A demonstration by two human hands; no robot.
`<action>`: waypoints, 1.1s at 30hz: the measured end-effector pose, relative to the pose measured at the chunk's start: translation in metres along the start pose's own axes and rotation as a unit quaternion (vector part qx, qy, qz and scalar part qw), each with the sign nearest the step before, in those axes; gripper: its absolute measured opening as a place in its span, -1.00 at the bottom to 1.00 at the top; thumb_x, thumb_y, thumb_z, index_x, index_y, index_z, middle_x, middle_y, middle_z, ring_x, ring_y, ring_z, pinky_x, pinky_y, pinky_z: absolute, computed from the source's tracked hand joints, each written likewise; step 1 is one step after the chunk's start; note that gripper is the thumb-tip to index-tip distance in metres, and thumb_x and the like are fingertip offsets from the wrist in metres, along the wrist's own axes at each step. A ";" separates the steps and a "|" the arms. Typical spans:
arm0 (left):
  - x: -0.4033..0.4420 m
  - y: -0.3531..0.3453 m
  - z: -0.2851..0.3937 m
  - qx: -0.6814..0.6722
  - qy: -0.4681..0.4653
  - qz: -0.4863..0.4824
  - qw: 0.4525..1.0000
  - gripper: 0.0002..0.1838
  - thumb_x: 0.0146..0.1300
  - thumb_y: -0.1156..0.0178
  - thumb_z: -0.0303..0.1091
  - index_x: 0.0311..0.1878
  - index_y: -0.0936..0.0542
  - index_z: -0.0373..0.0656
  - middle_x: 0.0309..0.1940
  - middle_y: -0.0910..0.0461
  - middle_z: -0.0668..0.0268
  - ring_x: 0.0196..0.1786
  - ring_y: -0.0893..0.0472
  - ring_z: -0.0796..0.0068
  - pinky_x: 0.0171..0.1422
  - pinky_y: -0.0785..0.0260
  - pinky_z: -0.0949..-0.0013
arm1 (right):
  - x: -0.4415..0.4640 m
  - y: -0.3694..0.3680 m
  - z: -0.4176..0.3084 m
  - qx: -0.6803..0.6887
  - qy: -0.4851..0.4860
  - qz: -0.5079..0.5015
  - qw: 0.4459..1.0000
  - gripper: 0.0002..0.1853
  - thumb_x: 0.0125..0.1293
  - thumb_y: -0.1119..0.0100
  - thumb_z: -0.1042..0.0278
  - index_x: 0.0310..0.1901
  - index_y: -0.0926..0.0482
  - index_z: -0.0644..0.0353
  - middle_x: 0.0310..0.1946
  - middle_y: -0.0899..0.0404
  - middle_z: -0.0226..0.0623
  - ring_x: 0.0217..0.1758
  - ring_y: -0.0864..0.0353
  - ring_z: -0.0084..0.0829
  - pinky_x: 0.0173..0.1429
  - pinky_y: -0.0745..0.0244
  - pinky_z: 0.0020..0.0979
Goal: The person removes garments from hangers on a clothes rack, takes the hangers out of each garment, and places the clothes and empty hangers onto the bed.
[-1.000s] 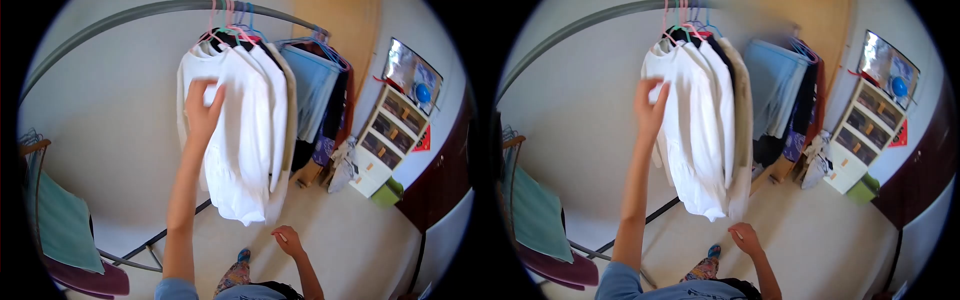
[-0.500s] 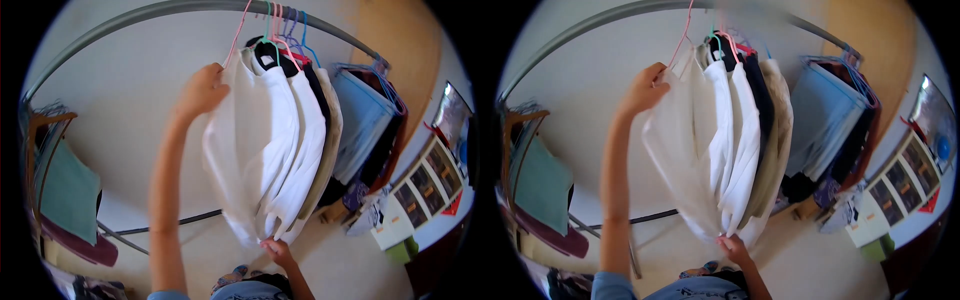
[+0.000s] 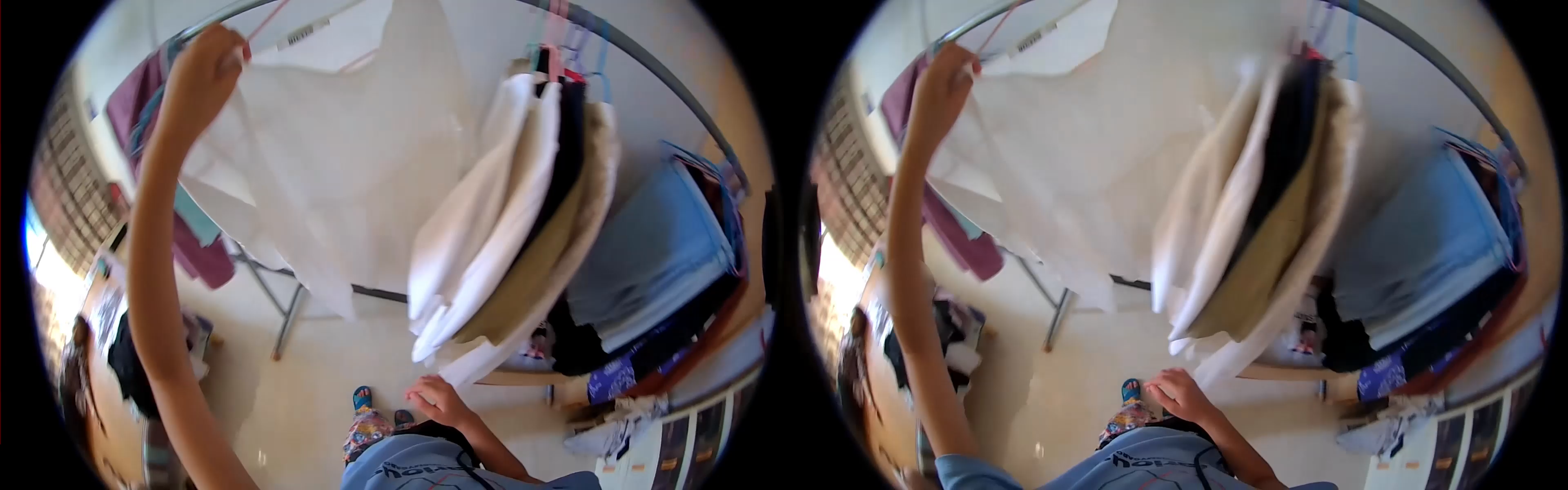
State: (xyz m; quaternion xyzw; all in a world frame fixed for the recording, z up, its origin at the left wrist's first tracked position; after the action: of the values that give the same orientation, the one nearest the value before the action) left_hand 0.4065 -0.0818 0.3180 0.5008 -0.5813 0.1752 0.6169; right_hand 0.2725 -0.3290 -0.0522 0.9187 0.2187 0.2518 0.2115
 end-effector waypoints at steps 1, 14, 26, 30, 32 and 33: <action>-0.026 0.016 0.011 0.008 -0.021 0.005 1.000 -0.84 -0.28 0.07 -0.64 -0.52 -0.36 -0.24 -0.55 -0.30 0.18 -0.43 -0.34 0.18 -0.34 -0.18 0.39 | 0.007 -0.003 -0.008 -0.024 0.050 0.004 0.998 -0.92 -0.02 0.01 0.47 -0.42 -0.44 0.18 -0.46 -0.43 -0.32 -0.34 -0.38 -0.34 -0.15 -0.19 -0.36; -0.287 0.111 0.113 0.124 0.230 -0.250 0.932 -0.79 -0.38 -0.15 -0.54 -0.63 -0.32 -0.13 -0.62 -0.25 0.31 -0.60 -0.37 0.38 -0.57 -0.25 0.44 | 0.161 -0.097 -0.123 0.077 0.173 0.132 0.973 -0.46 -0.09 -0.17 0.18 -0.14 -0.24 0.37 -0.03 -0.15 -0.06 0.08 -0.07 -0.12 0.07 0.02 -0.20; -0.390 0.297 0.134 0.254 0.299 -0.331 0.858 -0.84 -0.29 -0.09 -0.47 -0.66 -0.28 -0.11 -0.68 -0.23 0.40 -0.59 -0.36 0.56 -0.66 -0.18 0.53 | 0.222 -0.286 -0.200 0.079 0.287 0.017 0.954 -0.66 0.08 0.05 0.29 -0.69 -0.36 0.39 -0.13 -0.33 -0.15 -0.05 -0.20 -0.22 0.01 -0.10 -0.37; -0.420 0.323 0.148 0.262 0.304 -0.334 0.853 -0.85 -0.32 -0.11 -0.46 -0.69 -0.30 -0.11 -0.68 -0.25 0.40 -0.58 -0.37 0.55 -0.62 -0.18 0.52 | 0.235 -0.339 -0.202 0.164 0.222 -0.024 0.961 -0.63 0.12 0.10 0.28 -0.73 -0.29 0.37 -0.21 -0.37 -0.14 -0.13 -0.23 -0.28 -0.04 -0.12 -0.39; -0.441 0.320 0.147 0.254 0.310 -0.322 0.858 -0.87 -0.33 -0.09 -0.47 -0.65 -0.33 -0.11 -0.66 -0.27 0.39 -0.56 -0.37 0.54 -0.59 -0.20 0.53 | 0.247 -0.366 -0.198 0.202 0.182 -0.049 0.961 -0.62 0.13 0.11 0.26 -0.72 -0.30 0.36 -0.20 -0.36 -0.13 -0.12 -0.22 -0.27 -0.04 -0.12 -0.39; -0.447 0.316 0.142 0.251 0.315 -0.295 0.867 -0.88 -0.33 -0.08 -0.47 -0.64 -0.33 -0.12 -0.65 -0.27 0.39 -0.56 -0.37 0.54 -0.58 -0.21 0.53 | 0.253 -0.382 -0.191 0.232 0.142 -0.067 0.960 -0.62 0.14 0.12 0.25 -0.72 -0.30 0.35 -0.18 -0.36 -0.13 -0.11 -0.21 -0.27 -0.03 -0.11 -0.39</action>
State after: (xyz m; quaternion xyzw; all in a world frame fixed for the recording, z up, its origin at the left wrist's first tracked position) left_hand -0.0401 0.1035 0.0246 0.7052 -0.1179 0.2731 0.6436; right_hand 0.2507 0.1642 0.0012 0.8807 0.3595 0.3074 -0.0245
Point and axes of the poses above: each hand's wrist, its own x-axis towards the middle knuckle, its own y-axis out of the back of the hand, z = x × y, the point moved 5 cm from there along x, towards the middle knuckle
